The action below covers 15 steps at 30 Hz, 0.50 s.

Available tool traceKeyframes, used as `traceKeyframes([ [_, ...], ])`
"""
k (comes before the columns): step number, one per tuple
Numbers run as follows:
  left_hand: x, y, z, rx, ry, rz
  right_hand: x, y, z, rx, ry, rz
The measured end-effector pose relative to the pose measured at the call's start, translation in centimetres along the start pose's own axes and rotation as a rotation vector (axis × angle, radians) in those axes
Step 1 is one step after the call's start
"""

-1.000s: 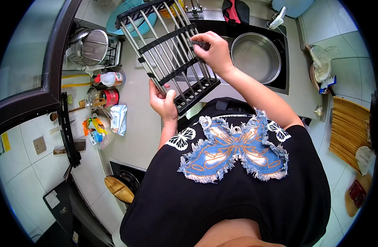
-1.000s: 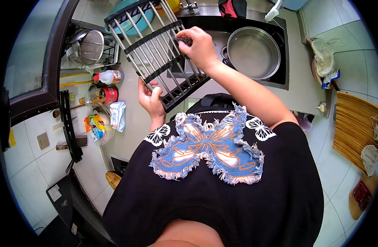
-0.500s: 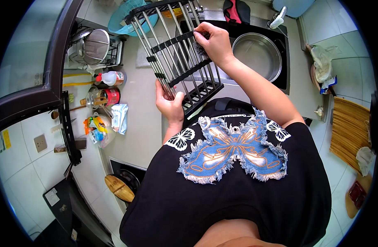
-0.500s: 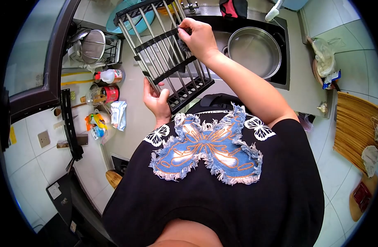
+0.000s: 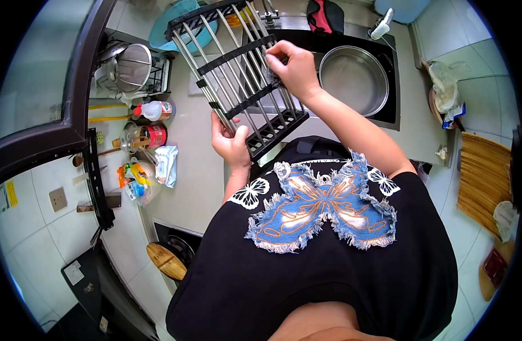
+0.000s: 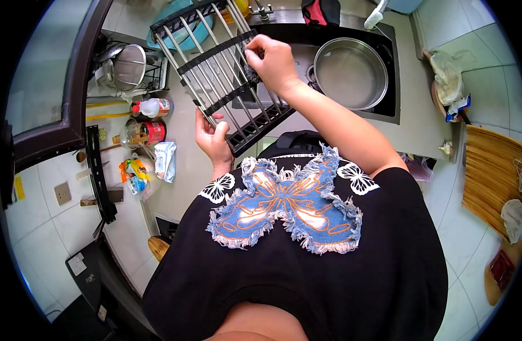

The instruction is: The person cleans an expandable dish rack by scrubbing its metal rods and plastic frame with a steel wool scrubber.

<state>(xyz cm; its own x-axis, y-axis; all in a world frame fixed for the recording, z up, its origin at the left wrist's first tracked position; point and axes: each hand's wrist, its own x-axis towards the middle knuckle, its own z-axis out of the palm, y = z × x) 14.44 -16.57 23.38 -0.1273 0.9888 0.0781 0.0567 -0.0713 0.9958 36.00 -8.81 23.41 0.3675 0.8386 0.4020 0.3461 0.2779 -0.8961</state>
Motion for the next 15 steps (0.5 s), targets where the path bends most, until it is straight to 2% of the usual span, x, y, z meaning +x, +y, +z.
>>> traceKeyframes([
  [3,-0.1,0.3,0.2,-0.032,-0.018,0.0,1.5,-2.0,-1.1,-0.002,0.103,-0.042],
  [6,-0.3,0.3,0.4,-0.04,-0.043,-0.001,2.4,-2.3,-1.1,0.028,0.098,-0.053],
  [11,0.1,0.2,0.1,-0.04,-0.039,0.032,1.2,-0.3,-0.4,-0.024,-0.055,-0.104],
  [15,1.2,0.0,-0.1,-0.05,0.008,0.049,0.6,-0.8,-0.9,0.082,-0.137,0.079],
])
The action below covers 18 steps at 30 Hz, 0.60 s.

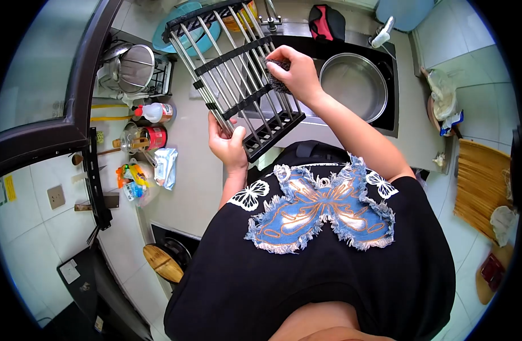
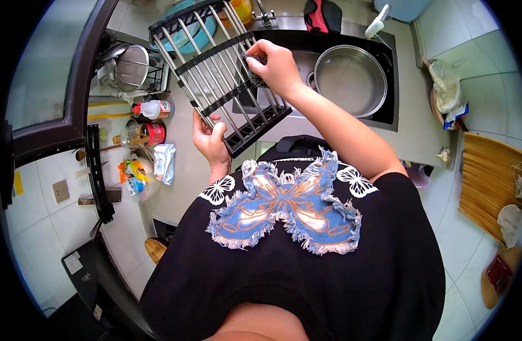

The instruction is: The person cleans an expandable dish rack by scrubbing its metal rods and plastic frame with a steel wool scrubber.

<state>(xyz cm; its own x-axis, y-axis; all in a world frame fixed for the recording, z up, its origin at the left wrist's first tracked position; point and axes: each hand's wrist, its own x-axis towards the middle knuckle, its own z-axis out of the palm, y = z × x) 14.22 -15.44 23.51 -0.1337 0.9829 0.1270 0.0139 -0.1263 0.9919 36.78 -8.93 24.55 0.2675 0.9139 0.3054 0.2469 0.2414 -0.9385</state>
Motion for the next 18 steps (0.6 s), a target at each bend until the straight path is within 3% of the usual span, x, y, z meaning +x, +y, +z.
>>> traceKeyframes([
  [4,0.4,0.6,0.4,-0.04,0.017,0.05,2.5,2.2,-2.4,0.292,0.012,0.119],
  [7,1.3,0.0,-0.3,-0.036,-0.022,0.067,4.7,3.4,-5.7,0.728,-0.034,0.425],
  [10,1.6,-0.9,-1.2,-0.017,-0.002,0.009,7.1,3.7,-8.9,0.778,-0.039,0.4],
  [18,2.7,-1.8,-2.0,-0.007,0.012,-0.03,19.3,4.5,-16.8,0.478,0.104,0.325],
])
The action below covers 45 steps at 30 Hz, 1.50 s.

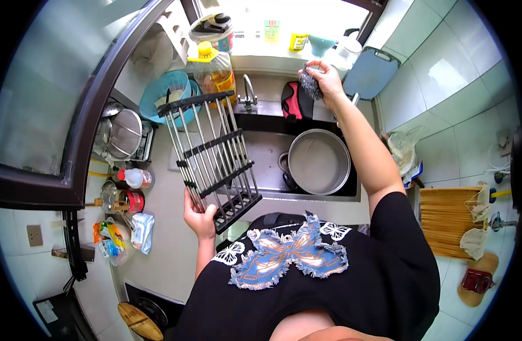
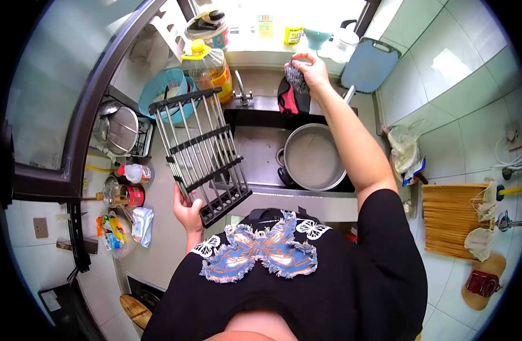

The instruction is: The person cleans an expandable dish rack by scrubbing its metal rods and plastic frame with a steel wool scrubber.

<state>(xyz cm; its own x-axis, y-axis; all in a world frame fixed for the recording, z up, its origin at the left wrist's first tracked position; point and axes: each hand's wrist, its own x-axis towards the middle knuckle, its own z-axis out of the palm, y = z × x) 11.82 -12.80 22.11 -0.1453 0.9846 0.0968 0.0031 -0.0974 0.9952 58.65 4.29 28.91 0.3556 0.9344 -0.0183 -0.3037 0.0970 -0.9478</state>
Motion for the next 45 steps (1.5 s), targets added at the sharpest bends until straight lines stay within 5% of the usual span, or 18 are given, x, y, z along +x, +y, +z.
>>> traceKeyframes([
  [7,0.7,0.7,-0.2,0.039,0.015,-0.012,15.1,-5.7,-0.8,-0.231,0.034,-0.118],
  [19,-0.2,-0.3,-0.7,0.129,0.187,-0.162,33.2,-3.7,0.5,-0.374,-0.043,-0.199],
  [32,-0.4,-0.5,-0.1,0.11,0.224,-0.237,38.0,-4.2,3.5,-0.443,-0.046,-0.347],
  [45,-0.3,-1.8,-0.4,0.085,0.255,-0.232,39.6,-3.4,3.9,-0.482,-0.157,-0.006],
])
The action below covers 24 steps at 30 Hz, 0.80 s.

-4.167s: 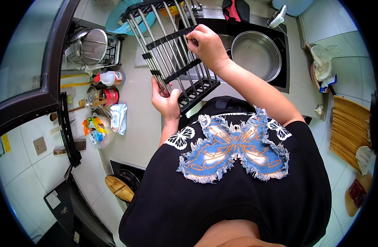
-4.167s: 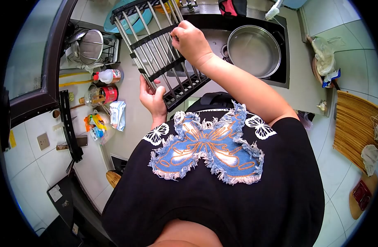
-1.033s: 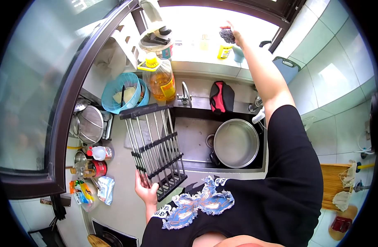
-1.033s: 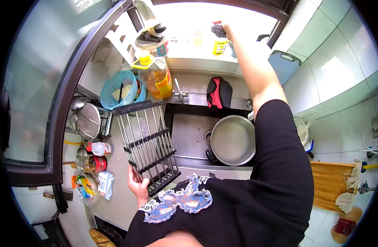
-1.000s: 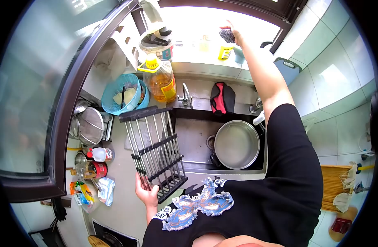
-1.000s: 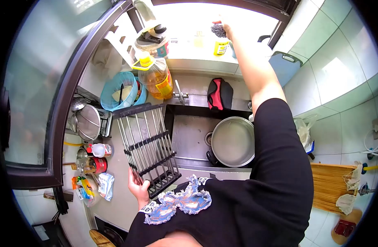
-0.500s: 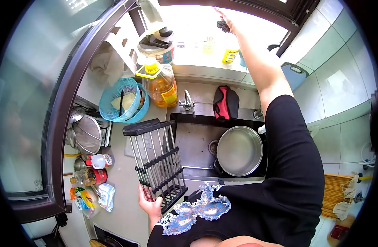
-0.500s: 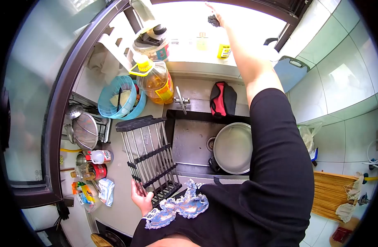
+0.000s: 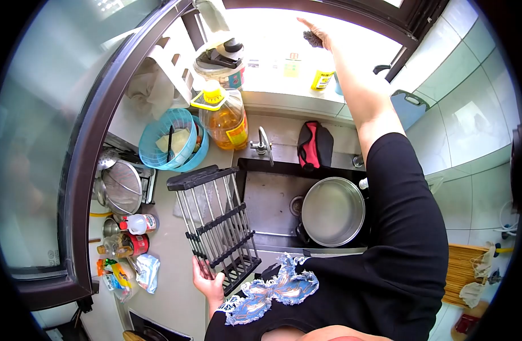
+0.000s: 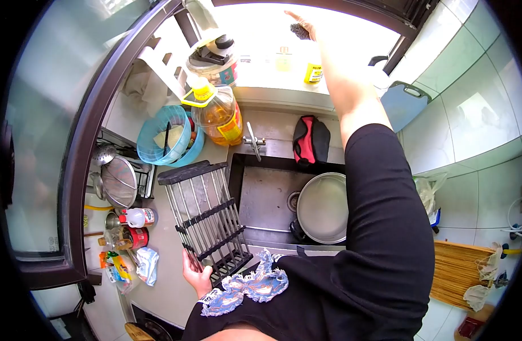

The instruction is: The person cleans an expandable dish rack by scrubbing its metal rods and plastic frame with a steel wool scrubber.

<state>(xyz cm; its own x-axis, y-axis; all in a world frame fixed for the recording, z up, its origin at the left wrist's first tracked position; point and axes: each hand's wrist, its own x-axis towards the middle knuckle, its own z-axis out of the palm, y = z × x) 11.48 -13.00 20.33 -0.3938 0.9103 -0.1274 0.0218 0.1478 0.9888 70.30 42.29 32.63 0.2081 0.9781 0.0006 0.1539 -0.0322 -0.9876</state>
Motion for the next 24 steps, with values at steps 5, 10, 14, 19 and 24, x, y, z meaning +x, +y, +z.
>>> traceKeyframes([
  [5,0.1,0.8,0.6,-0.01,0.008,-0.024,0.2,0.0,0.9,0.08,-0.007,-0.059],
  [10,0.2,2.2,0.8,0.046,-0.019,-0.064,1.0,0.3,1.5,0.013,0.019,0.021],
  [14,0.2,1.9,0.6,0.02,0.0,-0.004,0.7,0.5,1.9,0.074,0.073,-0.098],
  [19,-0.1,3.3,0.3,0.028,0.034,0.032,0.6,0.8,1.0,0.222,0.176,-0.091],
  [24,-0.2,4.4,-0.5,0.042,0.013,0.036,-2.5,2.1,0.3,0.482,0.238,0.035],
])
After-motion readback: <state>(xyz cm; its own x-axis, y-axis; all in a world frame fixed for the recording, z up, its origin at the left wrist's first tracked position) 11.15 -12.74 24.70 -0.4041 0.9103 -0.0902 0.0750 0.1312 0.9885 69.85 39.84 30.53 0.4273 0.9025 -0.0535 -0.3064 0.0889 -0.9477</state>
